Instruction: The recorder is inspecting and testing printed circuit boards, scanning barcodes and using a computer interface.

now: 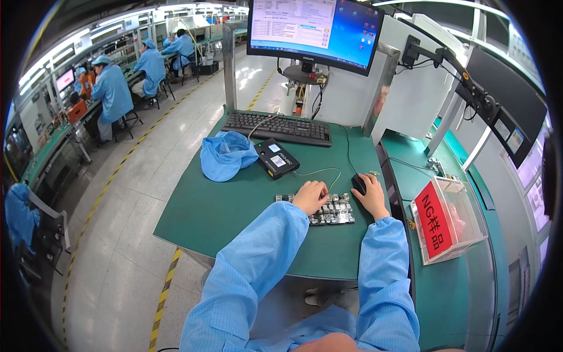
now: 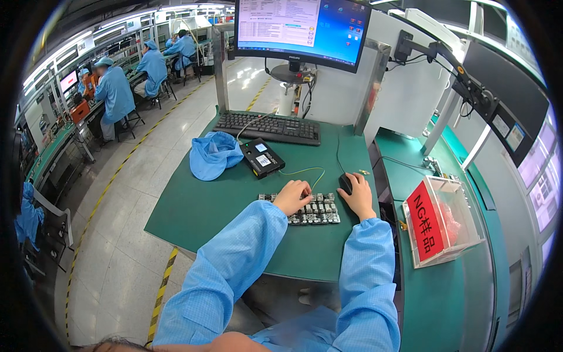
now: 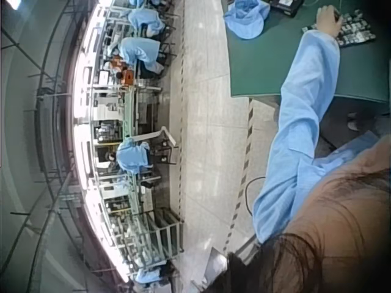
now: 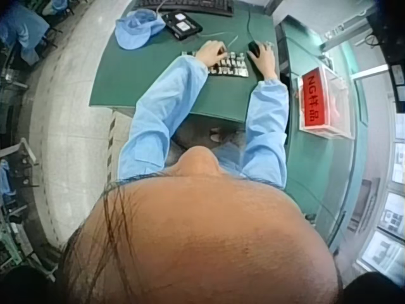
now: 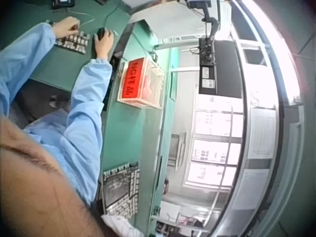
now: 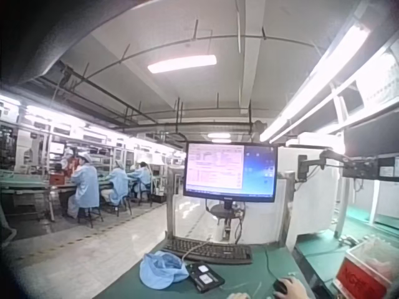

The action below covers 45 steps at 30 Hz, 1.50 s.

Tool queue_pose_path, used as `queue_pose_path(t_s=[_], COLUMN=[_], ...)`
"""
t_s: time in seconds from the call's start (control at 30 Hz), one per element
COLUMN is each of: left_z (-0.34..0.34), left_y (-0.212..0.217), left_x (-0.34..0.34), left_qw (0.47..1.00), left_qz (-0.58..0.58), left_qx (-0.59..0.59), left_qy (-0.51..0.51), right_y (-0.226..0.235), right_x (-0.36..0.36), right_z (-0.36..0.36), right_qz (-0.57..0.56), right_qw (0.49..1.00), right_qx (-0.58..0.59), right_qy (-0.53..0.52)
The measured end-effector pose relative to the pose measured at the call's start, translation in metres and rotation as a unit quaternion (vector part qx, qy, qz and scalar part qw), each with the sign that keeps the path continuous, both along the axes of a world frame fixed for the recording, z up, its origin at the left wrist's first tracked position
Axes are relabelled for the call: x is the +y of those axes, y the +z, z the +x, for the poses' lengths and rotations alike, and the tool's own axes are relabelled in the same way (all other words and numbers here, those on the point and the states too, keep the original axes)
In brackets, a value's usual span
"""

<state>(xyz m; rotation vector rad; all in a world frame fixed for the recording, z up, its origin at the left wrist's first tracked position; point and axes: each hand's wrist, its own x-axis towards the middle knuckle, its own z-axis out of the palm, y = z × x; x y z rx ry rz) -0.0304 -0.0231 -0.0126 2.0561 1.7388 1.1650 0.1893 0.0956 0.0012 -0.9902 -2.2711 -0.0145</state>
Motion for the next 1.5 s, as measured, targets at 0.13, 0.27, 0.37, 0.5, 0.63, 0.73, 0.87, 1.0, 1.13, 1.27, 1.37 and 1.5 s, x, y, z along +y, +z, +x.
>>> queue_pose_path(t_s=[0.13, 0.27, 0.37, 0.5, 0.63, 0.73, 0.87, 1.0, 1.13, 1.27, 1.37, 1.5], left_z=[-0.001, -0.0004, 0.0002, 0.0004, 0.0004, 0.0005, -0.0004, -0.0001, -0.0001, 0.0, -0.0003, 0.0005], left_y=[-0.002, -0.0027, -0.0007, 0.0, -0.0012, -0.0006, -0.0029, -0.0034, -0.0024, -0.0013, -0.0003, -0.0005], left_x=[0.0006, 0.0005, 0.0003, -0.0005, 0.0005, 0.0, 0.0012, 0.0012, 0.0005, -0.0002, -0.0013, -0.0009], left_qw=[1.0, 1.0, 1.0, 1.0, 1.0, 1.0, 1.0, 1.0, 1.0, 1.0, 1.0, 1.0], left_qz=[0.001, 0.017, 0.017, 0.022, 0.019, 0.017, 0.026, 0.016, 0.013, 0.009, 0.01, 0.014], left_qx=[-0.004, -0.007, -0.013, -0.012, -0.014, -0.011, -0.005, -0.006, 0.004, 0.007, 0.016, 0.024], left_qy=[-0.001, -0.002, -0.004, -0.001, 0.0, 0.001, -0.002, -0.002, 0.0, 0.0, -0.005, -0.002], right_y=[-0.0005, 0.003, 0.0015, 0.0013, 0.0006, 0.0008, -0.0006, -0.0003, 0.0003, -0.0001, -0.0022, -0.003], right_x=[-0.0003, -0.0041, -0.0011, -0.0013, 0.0001, 0.0, 0.0008, 0.0008, 0.0005, 0.0011, 0.0019, 0.0032], right_z=[-0.0004, -0.0013, -0.0008, -0.0012, -0.0013, -0.001, -0.0008, 0.0, -0.0002, 0.0001, -0.0002, 0.0003], right_qz=[0.002, 0.0, 0.003, 0.001, -0.003, -0.004, -0.004, -0.014, -0.019, -0.021, -0.025, -0.015], right_qw=[1.0, 1.0, 1.0, 1.0, 1.0, 1.0, 1.0, 1.0, 1.0, 1.0, 1.0, 1.0], right_qx=[0.002, 0.006, 0.008, 0.007, 0.008, 0.007, 0.008, 0.012, 0.013, 0.013, 0.013, 0.012], right_qy=[0.004, 0.0, 0.003, -0.001, 0.0, 0.0, 0.001, 0.002, 0.006, 0.006, 0.003, 0.001])
